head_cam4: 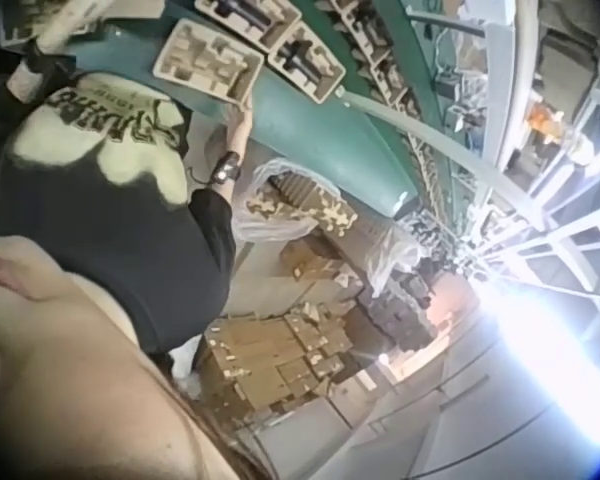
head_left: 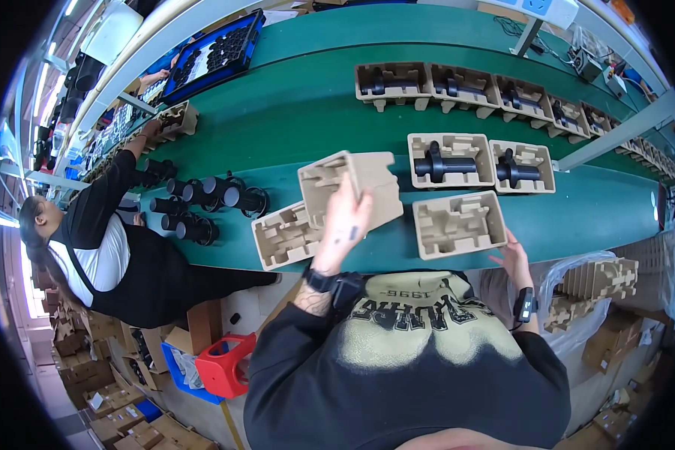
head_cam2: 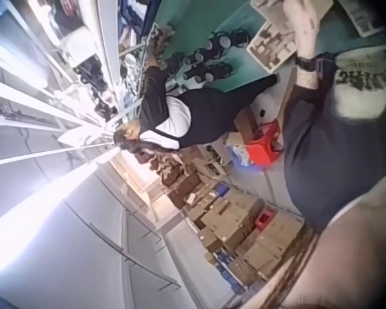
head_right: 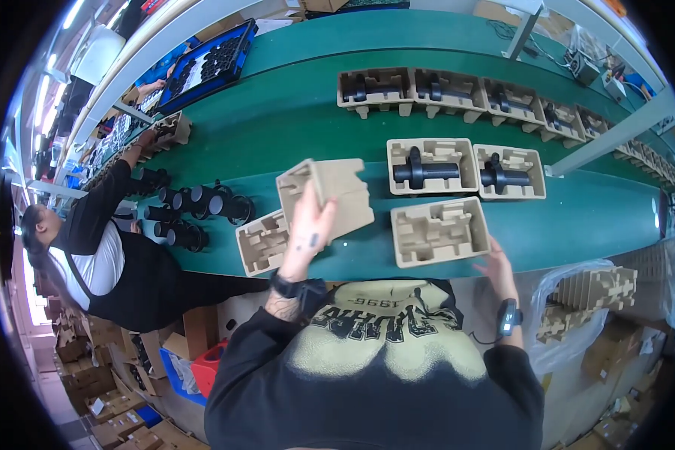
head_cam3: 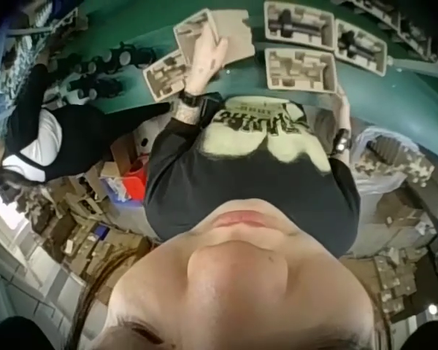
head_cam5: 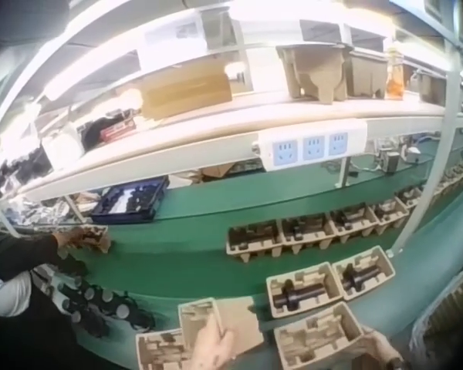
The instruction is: Placing electronic components into protective cardboard molds and stacking them.
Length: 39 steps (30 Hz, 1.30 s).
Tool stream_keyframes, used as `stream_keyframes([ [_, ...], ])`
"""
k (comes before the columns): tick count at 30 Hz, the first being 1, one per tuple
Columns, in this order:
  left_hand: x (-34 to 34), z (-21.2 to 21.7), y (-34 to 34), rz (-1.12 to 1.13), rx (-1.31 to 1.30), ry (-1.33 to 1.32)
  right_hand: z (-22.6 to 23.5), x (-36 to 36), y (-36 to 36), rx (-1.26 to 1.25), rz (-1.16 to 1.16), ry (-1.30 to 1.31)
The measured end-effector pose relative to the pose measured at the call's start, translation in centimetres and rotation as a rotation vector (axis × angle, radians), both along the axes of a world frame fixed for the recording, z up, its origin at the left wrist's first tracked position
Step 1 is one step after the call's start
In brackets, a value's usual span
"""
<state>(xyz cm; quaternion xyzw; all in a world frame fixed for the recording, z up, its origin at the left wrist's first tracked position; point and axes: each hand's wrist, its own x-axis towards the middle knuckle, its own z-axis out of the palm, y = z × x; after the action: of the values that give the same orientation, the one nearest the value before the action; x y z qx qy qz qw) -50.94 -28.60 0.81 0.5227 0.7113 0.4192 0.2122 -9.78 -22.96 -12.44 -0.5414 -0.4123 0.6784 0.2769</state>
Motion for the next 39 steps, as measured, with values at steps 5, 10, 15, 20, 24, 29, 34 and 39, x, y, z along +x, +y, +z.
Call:
stream_keyframes([
  [5, -1.7, 0.1, 4.2, 0.085, -0.010, 0.291, -2.8, -3.5, 0.1, 0.146, 0.089, -0.424],
  [10, -10.8, 0.9, 6.8, 0.143, -0.103, 0.538, 1.3, -6.0, -0.8, 0.383, 0.259, -0.495],
  [15, -17.6, -11.6, 8.2, 0.091, -0.283, 0.750, 11.0, -16.9, 1.9, 0.644, 0.101, -0.170],
  [20, -14.9, -17.8, 8.4, -0.018, -0.398, 0.697, 7.0, -26.8, 8.7, 0.407, 0.217, 0.020],
  [24, -13.4, -16.5, 9.0, 0.050, -0.587, 0.743, 5.1, -30.4, 9.8, 0.419, 0.161, -0.107],
  [29, -15.5, -15.6, 6.8, 0.178, -0.523, 0.613, 4.6, -31.1, 10.8, 0.503, 0.448, -0.497],
  [34, -18.2, -15.1, 3.7, 0.132, -0.242, 0.420, 2.8, -31.2, 11.7, 0.825, 0.601, -0.833],
  [39, -14.3, -11.1, -0.3, 0.542, 0.006, 0.446, 0.8, -31.9, 9.3, 1.070, 0.642, -1.204],
])
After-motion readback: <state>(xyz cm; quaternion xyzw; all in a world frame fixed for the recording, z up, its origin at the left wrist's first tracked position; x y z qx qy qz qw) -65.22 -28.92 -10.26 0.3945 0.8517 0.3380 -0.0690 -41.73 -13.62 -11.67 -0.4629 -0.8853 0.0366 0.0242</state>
